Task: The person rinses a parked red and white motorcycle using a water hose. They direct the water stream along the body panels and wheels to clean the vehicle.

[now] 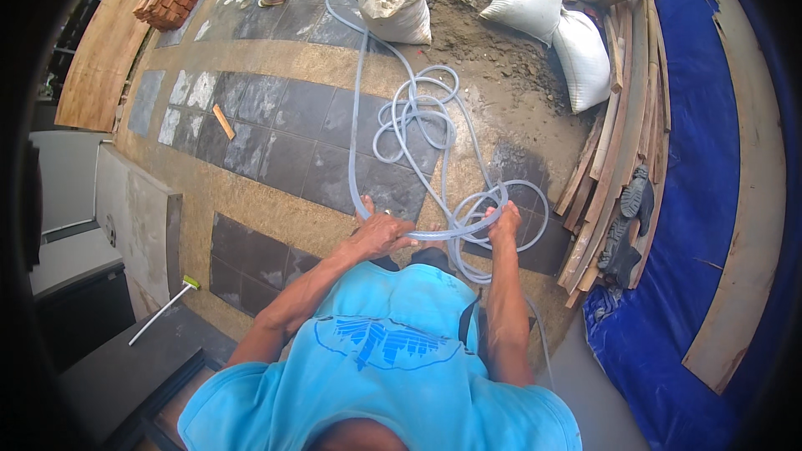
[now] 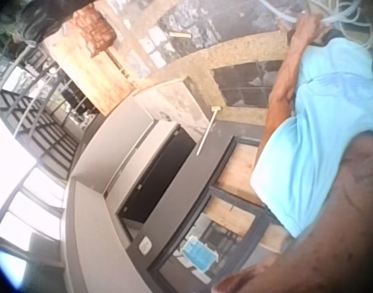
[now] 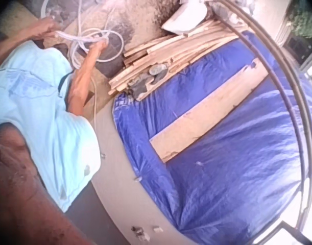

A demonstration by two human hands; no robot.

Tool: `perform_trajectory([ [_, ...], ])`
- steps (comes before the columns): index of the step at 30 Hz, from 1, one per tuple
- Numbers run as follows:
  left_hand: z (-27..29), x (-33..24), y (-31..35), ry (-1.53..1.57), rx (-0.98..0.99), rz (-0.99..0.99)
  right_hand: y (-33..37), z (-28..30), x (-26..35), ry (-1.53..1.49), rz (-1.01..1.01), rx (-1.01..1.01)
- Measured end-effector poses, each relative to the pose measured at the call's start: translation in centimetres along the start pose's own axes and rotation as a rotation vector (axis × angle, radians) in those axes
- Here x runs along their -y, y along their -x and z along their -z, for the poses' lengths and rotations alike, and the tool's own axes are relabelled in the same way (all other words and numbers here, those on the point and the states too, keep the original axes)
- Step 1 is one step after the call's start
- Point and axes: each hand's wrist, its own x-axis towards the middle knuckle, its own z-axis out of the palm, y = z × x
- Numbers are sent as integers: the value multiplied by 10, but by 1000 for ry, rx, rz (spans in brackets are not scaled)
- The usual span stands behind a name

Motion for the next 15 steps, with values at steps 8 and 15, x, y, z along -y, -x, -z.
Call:
perform_trajectory([
  [8, 74, 24, 37, 21, 51, 14, 3, -30, -35, -97, -101, 46],
  [15, 96, 90, 73, 106, 1, -16, 16, -62, -50, -229, -235, 11],
])
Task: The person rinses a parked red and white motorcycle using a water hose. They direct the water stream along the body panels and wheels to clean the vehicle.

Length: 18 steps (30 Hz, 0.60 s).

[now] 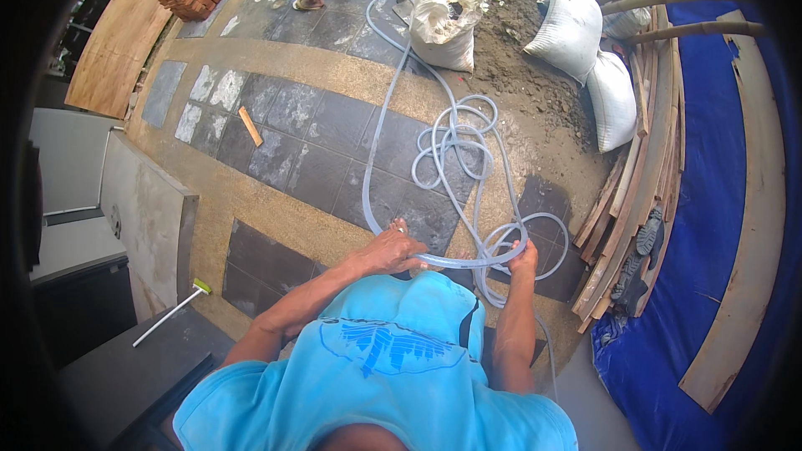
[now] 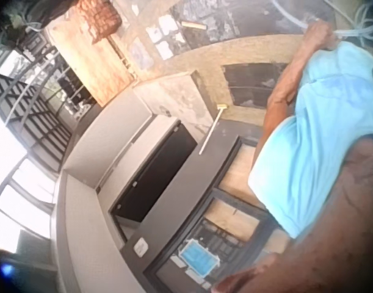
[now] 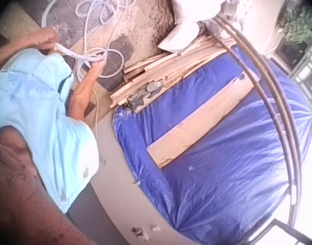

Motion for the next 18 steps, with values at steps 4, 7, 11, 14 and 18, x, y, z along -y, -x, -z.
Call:
perform_trajectory([
  [4, 47, -2, 6, -129, 92, -11, -14, -1, -4, -32, -15, -12],
  [7, 62, 6, 10, -94, 138, 19, -21, -9, -10, -55, -24, 14],
  [11, 85, 27, 13, -75, 132, 22, -14, -42, -21, -123, -34, 19],
  [14, 110, 35, 6, -56, 106, -16, -38, -34, -15, -175, -47, 111],
  [18, 150, 40, -14, -19, 158, 18, -62, -61, -24, -240, 5, -48],
])
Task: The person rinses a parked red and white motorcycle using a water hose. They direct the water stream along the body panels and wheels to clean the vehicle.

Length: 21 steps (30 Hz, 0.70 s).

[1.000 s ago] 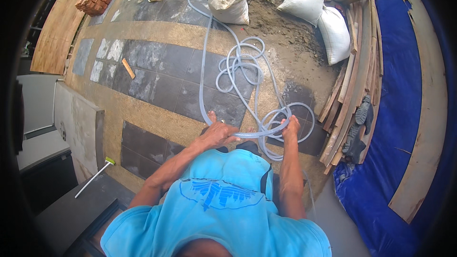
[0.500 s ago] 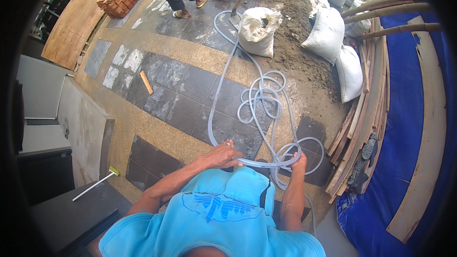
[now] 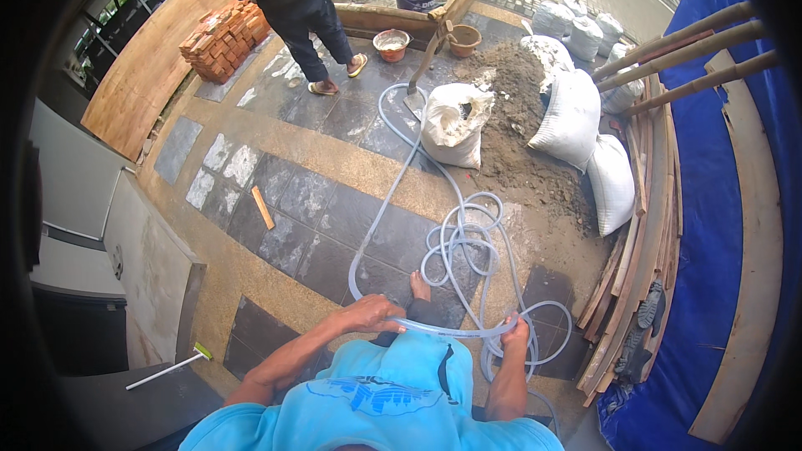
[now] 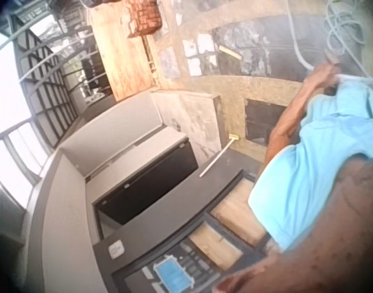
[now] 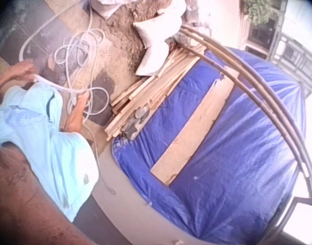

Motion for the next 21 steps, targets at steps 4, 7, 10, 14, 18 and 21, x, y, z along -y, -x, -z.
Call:
perform_trajectory([
  [4, 14, 24, -3, 63, -23, 42, -2, -36, -22, -12, -72, -69],
  [7, 32, 38, -10, 136, -91, 72, 2, -86, -23, 22, -80, -140],
  [10, 59, 46, -8, 148, -123, 138, -4, -135, -29, 48, -115, -173],
  [14, 71, 64, 12, 182, -273, 168, -24, -207, -55, 191, -150, -110],
  [18, 75, 98, 34, 232, -568, 131, -56, -270, -93, 396, -195, -27],
  [21, 100, 122, 49, 295, -551, 163, -83, -314, -105, 489, -177, 10],
])
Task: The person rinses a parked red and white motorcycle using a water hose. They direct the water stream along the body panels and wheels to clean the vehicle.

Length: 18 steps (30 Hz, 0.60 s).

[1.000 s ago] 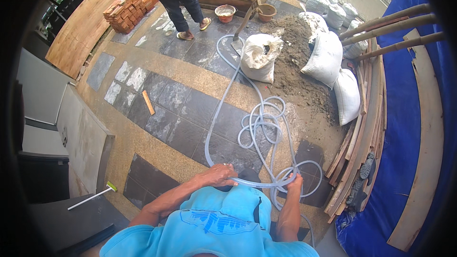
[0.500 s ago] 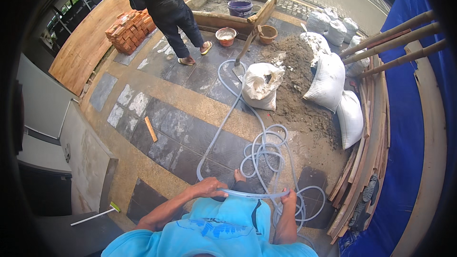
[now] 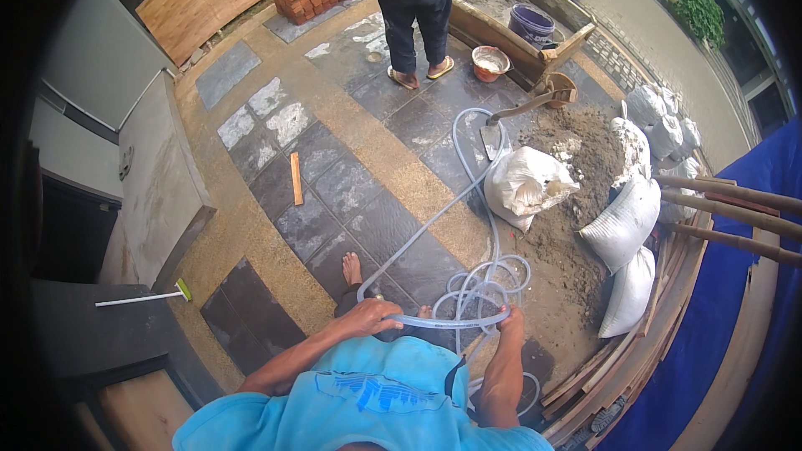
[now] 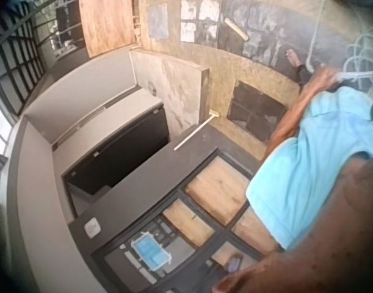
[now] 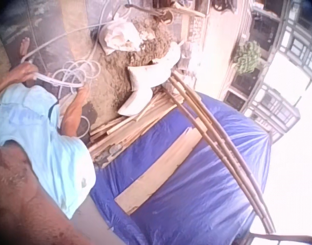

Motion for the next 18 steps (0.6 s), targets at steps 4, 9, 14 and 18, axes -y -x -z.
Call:
perform_trajectory([
  [4, 27, 50, -10, 10, -81, -12, 20, -39, 17, -181, 97, -47],
  [9, 73, 69, -38, -37, -40, -16, 170, -124, -16, -267, 271, -252],
  [14, 88, 46, -75, -64, 195, -279, 170, -40, 65, -74, 485, 94],
  [18, 87, 38, -84, -75, 286, -304, 222, -47, 98, -32, 618, 83],
])
